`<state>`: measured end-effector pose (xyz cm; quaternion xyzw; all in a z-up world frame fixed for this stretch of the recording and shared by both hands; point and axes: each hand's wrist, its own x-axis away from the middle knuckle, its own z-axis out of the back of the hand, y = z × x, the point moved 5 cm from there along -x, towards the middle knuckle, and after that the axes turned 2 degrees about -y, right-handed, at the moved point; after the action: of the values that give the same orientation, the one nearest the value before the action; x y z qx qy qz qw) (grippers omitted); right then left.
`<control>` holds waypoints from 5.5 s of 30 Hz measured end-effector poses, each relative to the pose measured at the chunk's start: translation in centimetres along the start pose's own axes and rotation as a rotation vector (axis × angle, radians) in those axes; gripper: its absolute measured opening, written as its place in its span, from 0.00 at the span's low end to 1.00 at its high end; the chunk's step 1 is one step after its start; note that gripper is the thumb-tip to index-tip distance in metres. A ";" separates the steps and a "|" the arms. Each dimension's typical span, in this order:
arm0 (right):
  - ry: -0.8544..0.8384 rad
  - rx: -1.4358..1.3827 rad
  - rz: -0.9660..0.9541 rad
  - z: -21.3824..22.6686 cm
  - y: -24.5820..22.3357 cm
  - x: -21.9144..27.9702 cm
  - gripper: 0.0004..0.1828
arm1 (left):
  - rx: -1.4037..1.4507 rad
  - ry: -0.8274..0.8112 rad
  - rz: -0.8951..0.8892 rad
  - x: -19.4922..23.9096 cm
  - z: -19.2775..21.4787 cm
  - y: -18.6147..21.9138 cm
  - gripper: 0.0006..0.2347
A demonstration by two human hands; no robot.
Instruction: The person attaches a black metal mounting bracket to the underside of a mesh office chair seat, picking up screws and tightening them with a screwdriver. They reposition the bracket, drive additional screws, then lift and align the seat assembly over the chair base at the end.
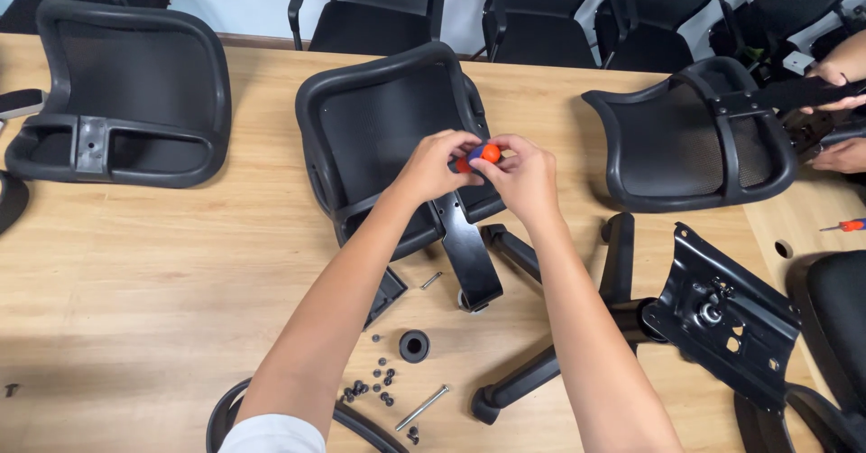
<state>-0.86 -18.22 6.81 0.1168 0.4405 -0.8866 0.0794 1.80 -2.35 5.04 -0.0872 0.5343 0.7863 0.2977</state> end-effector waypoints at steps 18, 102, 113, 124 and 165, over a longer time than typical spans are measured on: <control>-0.056 -0.312 0.029 -1.0 1.8 0.3 0.23 | -0.005 -0.075 0.180 -0.4 -0.8 -2.0 0.17; -0.294 0.875 0.341 -2.8 -1.2 -0.4 0.11 | -0.440 0.005 0.264 8.9 -0.6 -9.2 0.23; -0.095 0.229 -0.138 -0.6 -1.0 10.3 0.17 | -0.269 -0.070 0.393 18.5 -0.1 -4.5 0.10; -0.194 0.158 -0.172 -3.2 -0.7 20.5 0.17 | -0.238 -0.191 0.464 27.8 -2.0 0.0 0.09; -0.073 0.091 0.041 7.7 -3.1 29.0 0.17 | -0.301 -0.189 0.366 36.3 -13.1 5.2 0.07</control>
<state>-30.50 -23.62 5.63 0.0967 0.3939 -0.9076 0.1081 -32.82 -1.72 -12.86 0.0416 0.3881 0.9024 0.1826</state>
